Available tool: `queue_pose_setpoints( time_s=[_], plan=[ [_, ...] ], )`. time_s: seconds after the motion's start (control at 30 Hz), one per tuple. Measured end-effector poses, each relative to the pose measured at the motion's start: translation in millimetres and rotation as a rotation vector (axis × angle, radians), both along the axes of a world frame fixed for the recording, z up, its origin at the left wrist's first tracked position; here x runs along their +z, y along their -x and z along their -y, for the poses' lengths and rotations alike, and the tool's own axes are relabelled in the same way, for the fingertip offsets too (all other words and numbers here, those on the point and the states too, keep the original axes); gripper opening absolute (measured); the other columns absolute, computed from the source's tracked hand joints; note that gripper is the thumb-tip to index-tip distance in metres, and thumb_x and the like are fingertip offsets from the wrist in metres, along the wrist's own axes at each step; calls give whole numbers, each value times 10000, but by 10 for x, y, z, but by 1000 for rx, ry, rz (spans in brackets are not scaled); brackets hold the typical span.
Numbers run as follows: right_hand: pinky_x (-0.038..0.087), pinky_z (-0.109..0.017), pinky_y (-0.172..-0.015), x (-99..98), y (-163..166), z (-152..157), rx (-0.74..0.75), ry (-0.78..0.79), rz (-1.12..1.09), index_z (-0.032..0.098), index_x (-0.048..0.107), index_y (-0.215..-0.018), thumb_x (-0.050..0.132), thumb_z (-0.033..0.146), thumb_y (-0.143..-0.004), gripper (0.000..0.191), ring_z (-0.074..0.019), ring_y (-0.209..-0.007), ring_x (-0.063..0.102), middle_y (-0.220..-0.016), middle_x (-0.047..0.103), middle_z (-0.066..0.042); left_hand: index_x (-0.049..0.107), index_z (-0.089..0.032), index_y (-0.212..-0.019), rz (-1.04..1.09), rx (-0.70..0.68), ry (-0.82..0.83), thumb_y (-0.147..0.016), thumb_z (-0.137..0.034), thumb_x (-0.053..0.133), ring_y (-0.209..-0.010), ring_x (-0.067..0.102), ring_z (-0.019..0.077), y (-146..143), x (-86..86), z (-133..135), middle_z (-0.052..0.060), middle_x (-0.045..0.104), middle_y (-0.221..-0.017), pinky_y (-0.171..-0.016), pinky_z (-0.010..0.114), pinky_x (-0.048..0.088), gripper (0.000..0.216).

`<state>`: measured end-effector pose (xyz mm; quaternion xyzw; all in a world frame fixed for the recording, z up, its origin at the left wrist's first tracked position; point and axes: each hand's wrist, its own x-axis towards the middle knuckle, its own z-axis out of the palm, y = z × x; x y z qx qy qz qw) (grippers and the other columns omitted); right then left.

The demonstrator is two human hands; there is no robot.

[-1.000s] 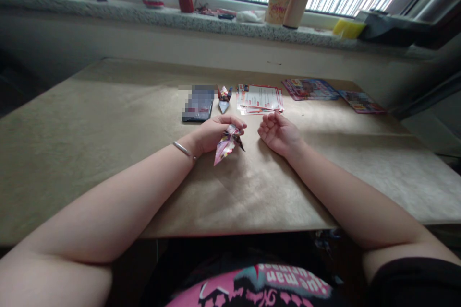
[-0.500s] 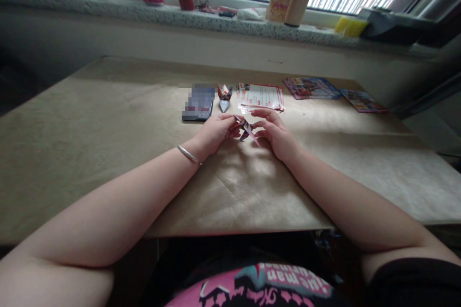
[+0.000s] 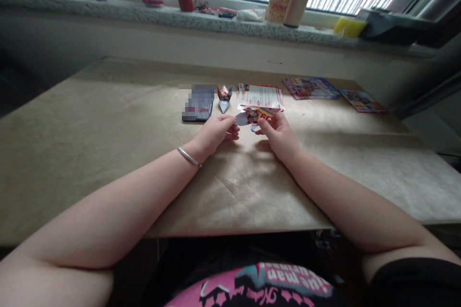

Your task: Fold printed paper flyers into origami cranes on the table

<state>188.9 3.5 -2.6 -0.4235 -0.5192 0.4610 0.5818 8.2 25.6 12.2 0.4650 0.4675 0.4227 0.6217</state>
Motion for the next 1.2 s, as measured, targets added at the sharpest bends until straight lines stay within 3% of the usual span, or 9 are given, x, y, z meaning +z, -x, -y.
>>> queue_pose_setpoints(
  time_s=[0.17, 0.33, 0.5, 0.77, 0.93, 1.2],
  plan=[
    [531, -233, -607, 14, -12, -66, 34, 158, -84, 228, 677, -896, 779, 513, -709, 356, -122, -736, 626, -863, 715, -4, 672, -146, -848, -37, -189, -141, -724, -440, 763, -663, 593, 115, 32, -86, -11, 29, 657, -747, -644, 236, 507, 332],
    [527, -227, -604, 21, -2, -51, 72, 234, -132, 213, 691, -856, 819, 447, -678, 321, -119, -709, 647, -810, 722, -1, 715, -142, -844, -201, -336, -319, -726, -512, 756, -645, 533, 103, 41, -92, 0, 19, 661, -759, -606, 224, 415, 391],
    [520, -219, -619, 20, -4, -44, 79, 332, -254, 211, 664, -822, 735, 459, -791, 260, -110, -700, 644, -777, 720, -1, 727, -146, -829, -234, -341, -293, -691, -505, 778, -615, 492, 99, 38, -64, 7, 3, 648, -713, -590, 227, 360, 388],
    [502, -209, -517, 106, -33, -66, 118, 508, -396, 213, 644, -847, 623, 272, -865, 65, -102, -601, 617, -718, 706, 22, 715, -151, -808, -158, -358, -259, -685, -498, 796, -629, 530, 102, 56, -99, -8, 5, 643, -697, -601, 218, 392, 377],
    [478, -194, -481, 135, -47, -98, 125, 588, -465, 176, 663, -844, 521, 250, -915, 175, -93, -531, 587, -676, 694, -1, 742, -159, -845, -93, -412, -293, -724, -457, 780, -719, 604, 119, 39, -104, -21, 49, 728, -843, -684, 233, 465, 324],
    [426, -177, -406, 167, -26, -87, 118, 582, -500, 166, 661, -837, 487, 209, -910, 194, -77, -421, 504, -598, 656, 13, 780, -166, -887, -169, -461, -414, -780, -452, 740, -717, 625, 127, 47, -74, -20, 58, 752, -852, -698, 251, 491, 309]
  ],
)
